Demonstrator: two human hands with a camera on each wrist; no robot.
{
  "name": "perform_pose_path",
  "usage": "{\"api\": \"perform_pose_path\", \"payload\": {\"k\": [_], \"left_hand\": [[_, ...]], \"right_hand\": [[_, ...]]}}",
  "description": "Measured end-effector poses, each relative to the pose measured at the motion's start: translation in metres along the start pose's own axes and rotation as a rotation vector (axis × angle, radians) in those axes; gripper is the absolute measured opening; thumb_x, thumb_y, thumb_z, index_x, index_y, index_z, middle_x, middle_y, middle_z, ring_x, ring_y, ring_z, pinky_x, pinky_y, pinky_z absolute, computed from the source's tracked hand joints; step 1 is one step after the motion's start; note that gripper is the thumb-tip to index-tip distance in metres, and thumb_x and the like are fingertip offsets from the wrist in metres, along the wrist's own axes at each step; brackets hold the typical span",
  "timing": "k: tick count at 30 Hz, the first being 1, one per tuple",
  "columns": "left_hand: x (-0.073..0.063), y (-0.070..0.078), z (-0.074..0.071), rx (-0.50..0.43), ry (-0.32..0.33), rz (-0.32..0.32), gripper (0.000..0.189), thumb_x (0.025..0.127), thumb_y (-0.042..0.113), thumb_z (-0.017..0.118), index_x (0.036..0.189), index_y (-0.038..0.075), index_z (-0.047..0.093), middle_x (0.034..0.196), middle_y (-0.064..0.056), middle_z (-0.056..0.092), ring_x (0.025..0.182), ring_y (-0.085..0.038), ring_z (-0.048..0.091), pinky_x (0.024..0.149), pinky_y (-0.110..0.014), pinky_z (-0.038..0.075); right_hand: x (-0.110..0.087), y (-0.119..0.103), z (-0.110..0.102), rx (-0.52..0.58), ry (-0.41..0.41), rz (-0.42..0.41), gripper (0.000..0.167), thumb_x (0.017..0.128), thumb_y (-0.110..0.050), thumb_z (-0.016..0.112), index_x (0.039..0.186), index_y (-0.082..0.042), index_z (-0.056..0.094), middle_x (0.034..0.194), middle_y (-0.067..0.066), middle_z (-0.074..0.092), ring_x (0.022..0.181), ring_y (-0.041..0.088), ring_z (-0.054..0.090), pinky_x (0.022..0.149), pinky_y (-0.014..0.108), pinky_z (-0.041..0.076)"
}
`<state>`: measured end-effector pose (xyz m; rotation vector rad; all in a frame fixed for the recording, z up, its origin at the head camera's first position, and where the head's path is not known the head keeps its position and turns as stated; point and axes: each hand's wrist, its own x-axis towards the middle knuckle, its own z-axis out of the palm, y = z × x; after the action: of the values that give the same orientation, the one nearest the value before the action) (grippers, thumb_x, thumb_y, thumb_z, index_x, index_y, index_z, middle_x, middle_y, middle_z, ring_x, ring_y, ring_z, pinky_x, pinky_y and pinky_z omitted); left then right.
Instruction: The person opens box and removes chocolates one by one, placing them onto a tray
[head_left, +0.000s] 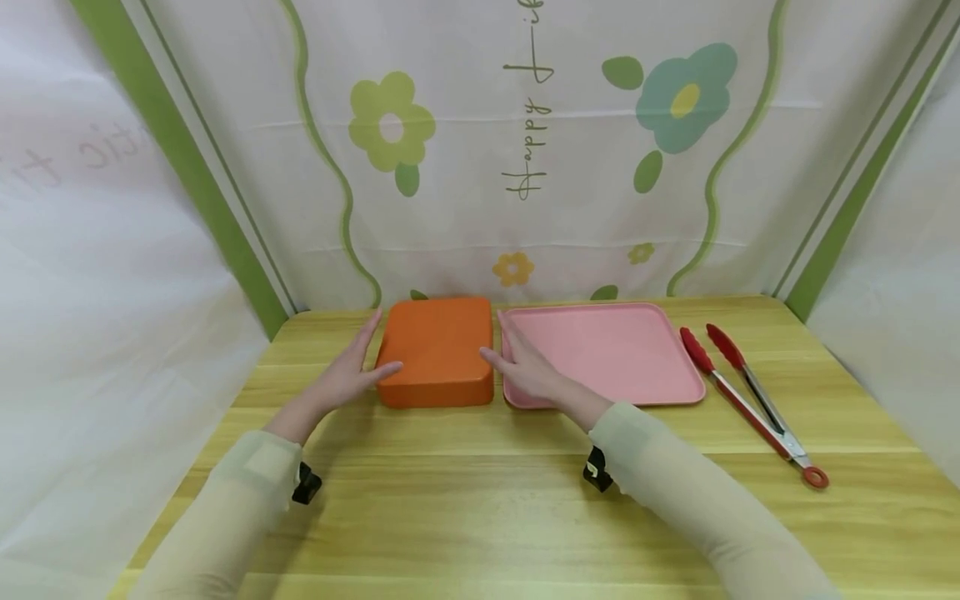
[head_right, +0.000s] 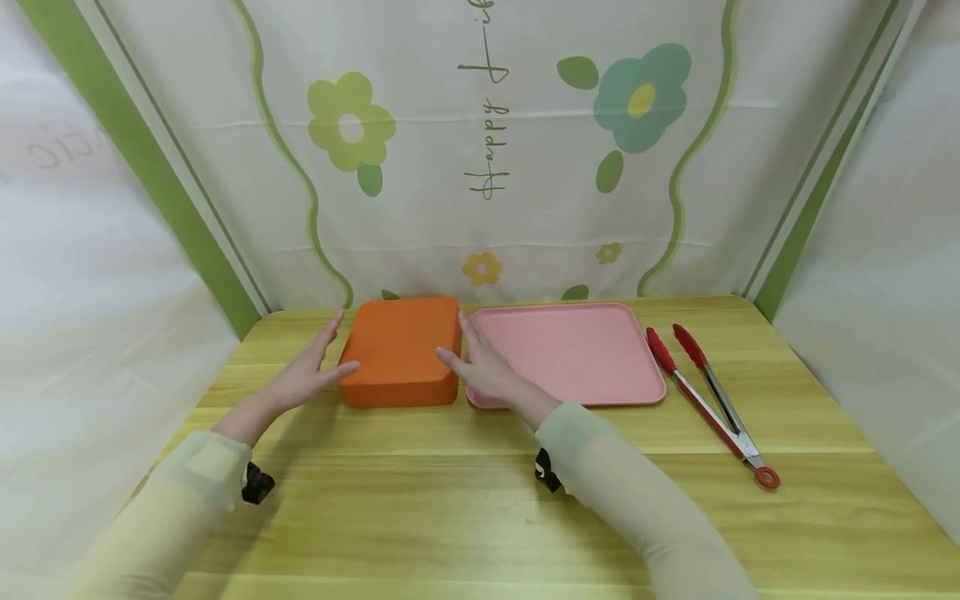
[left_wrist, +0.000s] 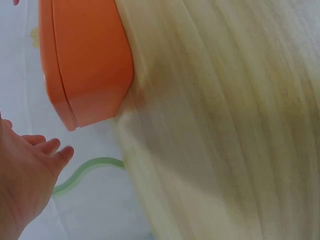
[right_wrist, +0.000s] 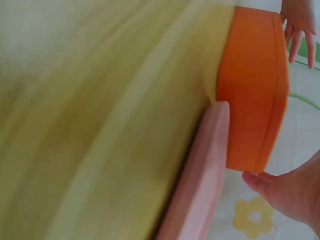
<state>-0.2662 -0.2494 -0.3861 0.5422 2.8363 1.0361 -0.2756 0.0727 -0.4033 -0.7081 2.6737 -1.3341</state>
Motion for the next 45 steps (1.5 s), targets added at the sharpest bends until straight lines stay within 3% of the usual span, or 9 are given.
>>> {"api": "perform_pose_path", "payload": {"k": [4, 8, 12, 20, 26, 35, 45], "left_hand": [[0.001, -0.003, 0.001, -0.066, -0.032, -0.041, 0.101, 0.09, 0.05, 0.065, 0.156, 0.028, -0.008, 0.162, -0.011, 0.0, 0.145, -0.039, 0.011, 0.108, -0.063, 0.02], [0.002, -0.007, 0.003, -0.094, -0.044, -0.05, 0.103, 0.088, 0.049, 0.068, 0.157, 0.025, -0.005, 0.162, -0.013, 0.003, 0.145, -0.038, 0.013, 0.109, -0.06, 0.023], [0.003, -0.011, 0.005, -0.101, -0.047, -0.055, 0.105, 0.087, 0.049, 0.07, 0.157, 0.024, -0.004, 0.161, -0.013, 0.004, 0.145, -0.037, 0.014, 0.109, -0.058, 0.023], [0.004, -0.016, 0.012, -0.153, -0.067, -0.065, 0.109, 0.084, 0.046, 0.075, 0.158, 0.017, 0.0, 0.161, -0.013, 0.011, 0.144, -0.034, 0.017, 0.11, -0.053, 0.027], [0.005, -0.019, 0.016, -0.19, -0.065, -0.047, 0.108, 0.084, 0.038, 0.077, 0.158, 0.016, 0.002, 0.161, -0.011, 0.01, 0.145, -0.032, 0.016, 0.11, -0.051, 0.026], [0.005, -0.019, 0.017, -0.176, -0.052, -0.069, 0.109, 0.082, 0.034, 0.08, 0.158, 0.011, 0.005, 0.159, -0.02, 0.012, 0.143, -0.038, 0.02, 0.111, -0.055, 0.023], [0.007, -0.025, 0.022, -0.153, -0.032, -0.086, 0.112, 0.079, 0.037, 0.082, 0.157, 0.008, 0.008, 0.158, -0.021, 0.018, 0.142, -0.037, 0.024, 0.111, -0.052, 0.025]], "right_hand": [[0.0, 0.0, 0.013, 0.212, 0.037, 0.045, 0.083, 0.102, -0.035, 0.05, 0.154, -0.002, -0.005, 0.161, 0.016, -0.005, 0.146, 0.025, 0.0, 0.116, 0.038, 0.006], [-0.005, -0.006, 0.027, 0.301, 0.067, 0.083, 0.084, 0.101, -0.029, 0.055, 0.155, -0.003, -0.003, 0.161, 0.014, -0.003, 0.146, 0.027, 0.006, 0.115, 0.042, 0.013], [-0.01, -0.01, 0.037, 0.293, 0.09, 0.097, 0.083, 0.1, -0.032, 0.057, 0.156, -0.006, 0.001, 0.161, 0.013, 0.004, 0.145, 0.029, 0.014, 0.115, 0.045, 0.017], [-0.008, -0.012, 0.047, 0.398, 0.161, 0.145, 0.085, 0.098, -0.032, 0.061, 0.157, -0.008, 0.005, 0.159, 0.015, 0.015, 0.14, 0.03, 0.03, 0.108, 0.043, 0.033], [-0.006, -0.009, 0.051, 0.394, 0.194, 0.14, 0.082, 0.098, -0.029, 0.061, 0.156, -0.006, 0.008, 0.157, 0.018, 0.021, 0.136, 0.031, 0.037, 0.103, 0.044, 0.04], [-0.004, -0.01, 0.054, 0.347, 0.257, 0.142, 0.073, 0.097, -0.022, 0.063, 0.154, -0.004, 0.021, 0.156, 0.016, 0.026, 0.137, 0.033, 0.033, 0.106, 0.045, 0.036], [-0.001, -0.011, 0.056, 0.445, 0.302, 0.16, 0.065, 0.094, -0.01, 0.066, 0.149, -0.003, 0.032, 0.154, 0.013, 0.031, 0.135, 0.035, 0.036, 0.102, 0.045, 0.04]]}}
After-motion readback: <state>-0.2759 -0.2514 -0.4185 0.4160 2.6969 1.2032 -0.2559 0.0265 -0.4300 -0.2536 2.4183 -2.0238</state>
